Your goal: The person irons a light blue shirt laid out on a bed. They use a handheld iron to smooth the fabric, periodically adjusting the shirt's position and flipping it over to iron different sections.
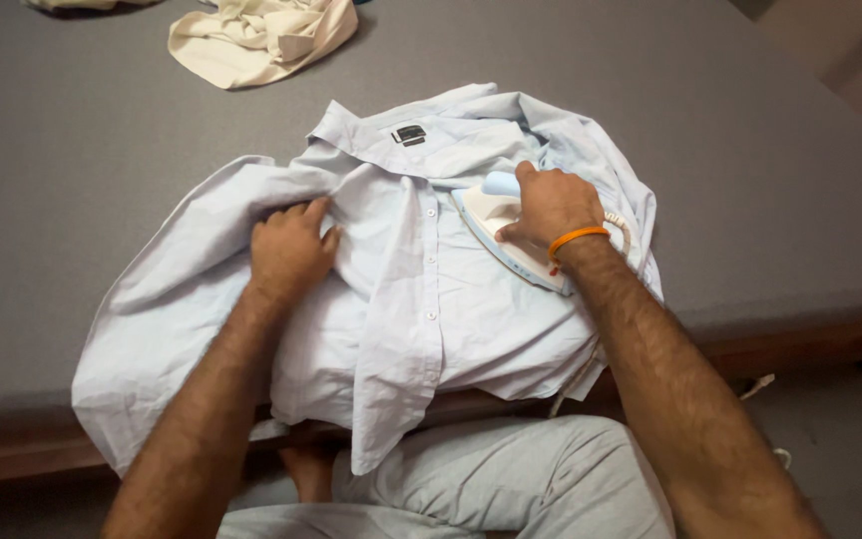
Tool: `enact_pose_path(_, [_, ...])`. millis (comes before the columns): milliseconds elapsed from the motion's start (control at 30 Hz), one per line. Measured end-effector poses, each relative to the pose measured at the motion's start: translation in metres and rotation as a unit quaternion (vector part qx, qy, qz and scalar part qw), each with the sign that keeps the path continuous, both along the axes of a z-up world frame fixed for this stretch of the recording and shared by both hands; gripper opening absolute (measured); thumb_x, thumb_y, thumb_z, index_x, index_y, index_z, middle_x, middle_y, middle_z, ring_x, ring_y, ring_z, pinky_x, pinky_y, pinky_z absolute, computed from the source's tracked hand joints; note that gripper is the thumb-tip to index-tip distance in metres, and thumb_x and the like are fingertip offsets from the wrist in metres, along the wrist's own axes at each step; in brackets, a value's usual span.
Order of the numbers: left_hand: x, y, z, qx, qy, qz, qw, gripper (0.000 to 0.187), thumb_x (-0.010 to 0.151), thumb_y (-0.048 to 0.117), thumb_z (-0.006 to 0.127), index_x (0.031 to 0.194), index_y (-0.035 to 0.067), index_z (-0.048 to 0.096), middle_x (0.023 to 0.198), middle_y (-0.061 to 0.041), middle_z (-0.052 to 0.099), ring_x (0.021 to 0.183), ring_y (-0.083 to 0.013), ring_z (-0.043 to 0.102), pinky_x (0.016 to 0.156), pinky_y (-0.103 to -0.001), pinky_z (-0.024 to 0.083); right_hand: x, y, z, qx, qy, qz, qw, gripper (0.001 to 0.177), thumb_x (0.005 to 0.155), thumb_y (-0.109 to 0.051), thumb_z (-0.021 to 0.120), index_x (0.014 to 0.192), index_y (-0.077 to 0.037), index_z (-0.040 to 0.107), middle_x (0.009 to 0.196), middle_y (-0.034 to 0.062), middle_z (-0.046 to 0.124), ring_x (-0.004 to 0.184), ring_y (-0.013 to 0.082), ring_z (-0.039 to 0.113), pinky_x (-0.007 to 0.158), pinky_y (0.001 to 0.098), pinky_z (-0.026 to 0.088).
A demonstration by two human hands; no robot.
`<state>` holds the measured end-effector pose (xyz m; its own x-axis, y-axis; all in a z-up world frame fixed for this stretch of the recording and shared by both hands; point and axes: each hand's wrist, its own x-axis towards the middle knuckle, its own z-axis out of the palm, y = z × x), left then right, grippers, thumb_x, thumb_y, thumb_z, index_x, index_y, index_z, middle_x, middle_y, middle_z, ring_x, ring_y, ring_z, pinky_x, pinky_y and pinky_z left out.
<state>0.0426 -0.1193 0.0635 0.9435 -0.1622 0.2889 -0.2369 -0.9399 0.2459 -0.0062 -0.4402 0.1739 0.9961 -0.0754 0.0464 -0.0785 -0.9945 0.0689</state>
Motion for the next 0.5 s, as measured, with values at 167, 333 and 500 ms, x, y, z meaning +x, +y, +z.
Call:
enact_pose_path(167, [0.049,0.022,-0.002,-0.124,0.053,0.031,0.99,0.079,0.093,0.048,0.063,0.161,0.029,0.028,0.16,-0.023,0.036,0.139,-0.0457,0.037,0.11,-0.063,0.031,-0.001,0.0,0.001,0.013,0.014,-0.008,1.0,0.074,0.067,-0.049,0.092,0.12,-0.008,0.06,0.099,0.0151,0.075,0.092,0.0337,0.075,0.079,0.0445,0.06])
enact_pose_path(333, [0.078,0.038,-0.033,-0.162,0.026,0.04,0.986,0.069,0.101,0.047,0.054,0.162,0.03,0.029,0.166,-0.018,0.029,0.151,-0.039,0.027,0.116,-0.066,0.017,0.0,-0.002,-0.002,0.002,0.004,-0.005,1.0,0.075,0.065,-0.05,0.093,0.119,-0.008,0.06,0.098,0.0161,0.075,0.092,0.0355,0.074,0.079,0.0463,0.059])
enact_pose_path(500, [0.068,0.042,-0.062,-0.152,-0.12,0.028,0.981,0.057,0.1,0.037,0.065,0.15,0.016,0.05,0.147,-0.018,0.052,0.136,-0.0382,0.047,0.111,-0.056,0.034,0.003,-0.005,-0.007,-0.006,0.002,0.005,1.0,0.076,0.066,-0.052,0.092,0.12,-0.008,0.06,0.099,0.0174,0.075,0.093,0.0376,0.074,0.079,0.0483,0.058])
